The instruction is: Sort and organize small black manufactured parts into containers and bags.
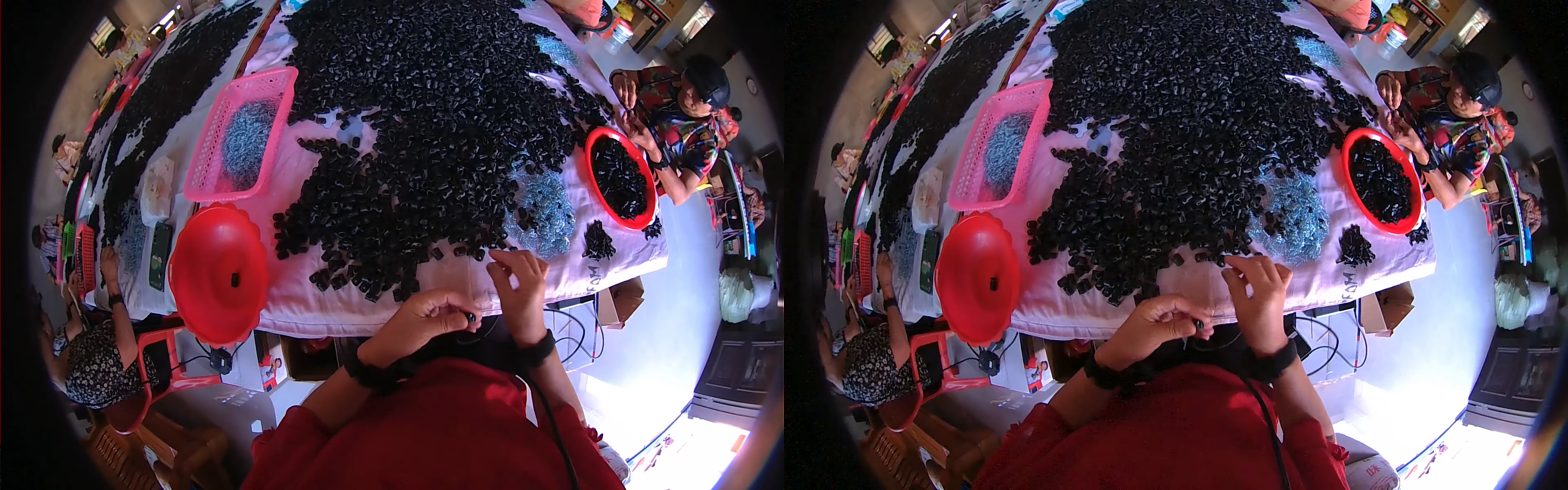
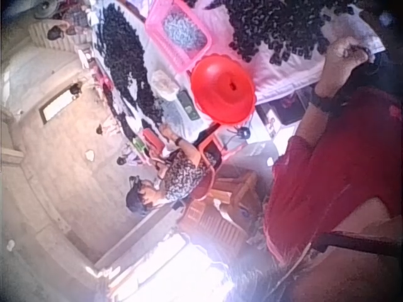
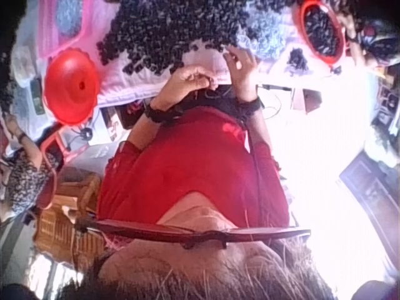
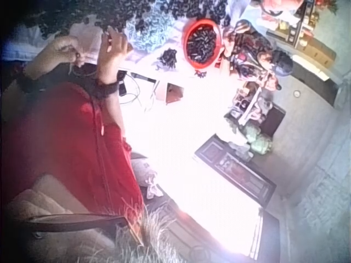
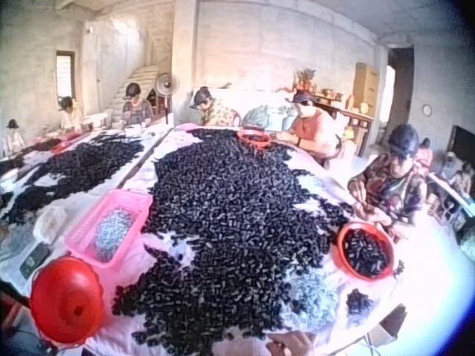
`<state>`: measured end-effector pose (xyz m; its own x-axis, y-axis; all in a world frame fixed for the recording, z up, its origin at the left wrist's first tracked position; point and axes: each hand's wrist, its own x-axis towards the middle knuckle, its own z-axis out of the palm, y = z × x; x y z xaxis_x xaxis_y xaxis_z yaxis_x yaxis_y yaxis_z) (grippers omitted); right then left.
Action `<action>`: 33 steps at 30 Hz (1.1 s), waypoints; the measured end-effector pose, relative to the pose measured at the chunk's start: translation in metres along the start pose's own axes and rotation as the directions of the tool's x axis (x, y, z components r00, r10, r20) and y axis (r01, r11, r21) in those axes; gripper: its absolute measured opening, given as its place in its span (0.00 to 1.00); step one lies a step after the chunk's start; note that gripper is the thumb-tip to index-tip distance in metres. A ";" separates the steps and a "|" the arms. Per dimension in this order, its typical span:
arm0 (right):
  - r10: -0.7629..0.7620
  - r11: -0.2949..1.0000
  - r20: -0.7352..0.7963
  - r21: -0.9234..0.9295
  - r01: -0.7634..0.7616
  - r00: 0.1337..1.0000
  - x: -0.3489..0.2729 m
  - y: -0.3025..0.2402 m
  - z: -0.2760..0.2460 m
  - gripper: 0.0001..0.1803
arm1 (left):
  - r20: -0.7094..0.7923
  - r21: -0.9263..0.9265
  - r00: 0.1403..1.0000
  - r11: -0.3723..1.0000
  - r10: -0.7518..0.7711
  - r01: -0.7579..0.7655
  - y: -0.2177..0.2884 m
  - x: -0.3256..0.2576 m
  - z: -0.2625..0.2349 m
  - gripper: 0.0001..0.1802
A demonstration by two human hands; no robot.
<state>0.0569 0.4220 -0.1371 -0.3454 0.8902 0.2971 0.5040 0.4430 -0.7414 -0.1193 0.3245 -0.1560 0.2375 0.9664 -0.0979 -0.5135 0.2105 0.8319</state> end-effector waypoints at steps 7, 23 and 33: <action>-0.229 0.891 0.112 -0.375 0.254 0.967 0.011 0.017 0.032 0.09 | 0.081 -0.002 0.995 0.998 -0.057 0.058 0.001 -0.007 -0.004 0.10; -0.273 0.760 0.162 -0.568 0.315 0.948 0.003 0.012 0.036 0.09 | -0.047 -0.015 0.998 0.999 -0.048 0.048 0.002 -0.008 -0.004 0.09; -0.275 0.912 0.104 -0.285 0.294 0.956 -0.006 0.013 0.019 0.11 | -0.175 -0.144 0.979 0.986 -0.104 0.080 0.012 -0.010 -0.001 0.14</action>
<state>0.0506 0.4208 -0.1601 -0.5512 0.7179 0.4251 0.5843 0.6959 -0.4175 -0.1283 0.3174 -0.1457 0.1416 0.9499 -0.2785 -0.6062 0.3056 0.7342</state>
